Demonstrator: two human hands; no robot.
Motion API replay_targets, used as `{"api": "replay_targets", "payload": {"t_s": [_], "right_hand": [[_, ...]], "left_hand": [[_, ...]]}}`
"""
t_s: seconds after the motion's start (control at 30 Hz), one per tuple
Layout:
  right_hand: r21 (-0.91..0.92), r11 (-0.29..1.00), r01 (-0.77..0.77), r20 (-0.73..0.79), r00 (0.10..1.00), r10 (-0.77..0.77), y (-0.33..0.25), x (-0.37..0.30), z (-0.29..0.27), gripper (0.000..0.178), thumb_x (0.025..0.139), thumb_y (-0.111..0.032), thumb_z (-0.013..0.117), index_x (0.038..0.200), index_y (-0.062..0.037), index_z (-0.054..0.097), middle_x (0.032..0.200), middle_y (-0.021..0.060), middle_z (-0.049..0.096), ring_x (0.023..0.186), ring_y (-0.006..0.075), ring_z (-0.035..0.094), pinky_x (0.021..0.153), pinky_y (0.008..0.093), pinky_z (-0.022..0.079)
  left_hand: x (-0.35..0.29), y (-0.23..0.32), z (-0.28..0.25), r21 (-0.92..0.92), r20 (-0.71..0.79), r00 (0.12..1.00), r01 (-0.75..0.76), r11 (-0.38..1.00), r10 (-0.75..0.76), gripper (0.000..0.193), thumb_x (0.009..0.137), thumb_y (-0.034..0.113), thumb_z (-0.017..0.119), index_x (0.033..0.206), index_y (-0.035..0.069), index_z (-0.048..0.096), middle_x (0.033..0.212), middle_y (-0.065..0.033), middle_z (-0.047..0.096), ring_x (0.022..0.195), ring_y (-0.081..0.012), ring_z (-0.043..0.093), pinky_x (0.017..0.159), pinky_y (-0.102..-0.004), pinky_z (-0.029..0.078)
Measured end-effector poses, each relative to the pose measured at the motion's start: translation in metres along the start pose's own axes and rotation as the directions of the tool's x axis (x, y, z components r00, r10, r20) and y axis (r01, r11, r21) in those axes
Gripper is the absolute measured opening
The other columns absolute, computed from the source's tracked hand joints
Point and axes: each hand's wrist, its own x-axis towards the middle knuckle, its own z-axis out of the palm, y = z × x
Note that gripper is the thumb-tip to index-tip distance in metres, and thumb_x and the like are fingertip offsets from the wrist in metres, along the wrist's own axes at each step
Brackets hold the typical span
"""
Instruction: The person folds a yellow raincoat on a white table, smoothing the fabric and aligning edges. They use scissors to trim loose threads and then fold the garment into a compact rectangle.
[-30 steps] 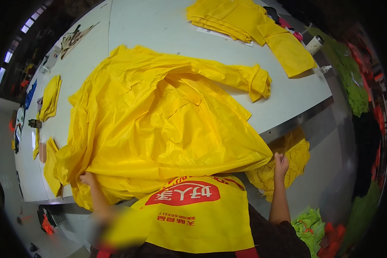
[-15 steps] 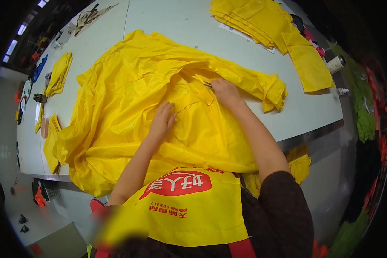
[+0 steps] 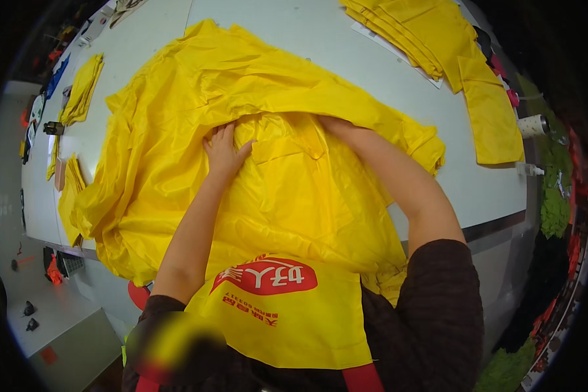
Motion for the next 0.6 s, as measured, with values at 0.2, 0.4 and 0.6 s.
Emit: {"api": "replay_targets", "payload": {"t_s": [0.2,0.4,0.6], "right_hand": [[0.199,0.956,-0.217,-0.281,0.922,0.268,0.057,0.026,-0.071,0.038,0.089,-0.027,0.044,0.124,-0.0112,0.047,0.13,0.008,0.046,0.118,0.0245,0.043,0.102,0.0328,0.031],[0.158,0.972,-0.171,-0.33,0.919,0.216,0.052,0.001,-0.06,0.038,0.089,-0.027,0.046,0.124,-0.0112,0.047,0.13,0.0082,0.046,0.119,0.0242,0.042,0.102,0.0325,0.03],[-0.108,0.991,-0.073,0.056,0.995,0.08,0.042,-0.012,-0.059,0.036,0.087,-0.025,0.048,0.12,-0.0104,0.05,0.124,0.0088,0.05,0.115,0.0229,0.046,0.098,0.0324,0.034]], "left_hand": [[0.036,0.002,-0.028,0.121,0.174,0.96,0.202,0.972,-0.221,0.068,0.07,0.058,0.06,0.121,0.013,0.049,0.125,-0.01,0.047,0.125,-0.0294,0.033,0.098,-0.0629,0.015],[0.068,0.027,-0.049,0.222,0.291,0.918,0.211,0.952,-0.271,0.059,0.072,0.055,0.06,0.114,0.014,0.055,0.123,-0.0112,0.049,0.122,-0.0287,0.035,0.094,-0.0549,0.028],[0.12,0.03,-0.027,-0.484,0.697,0.717,0.454,0.749,0.016,0.048,0.081,0.048,0.056,0.106,0.007,0.059,0.119,-0.0073,0.052,0.108,-0.02,0.047,0.083,-0.0386,0.042]]}}
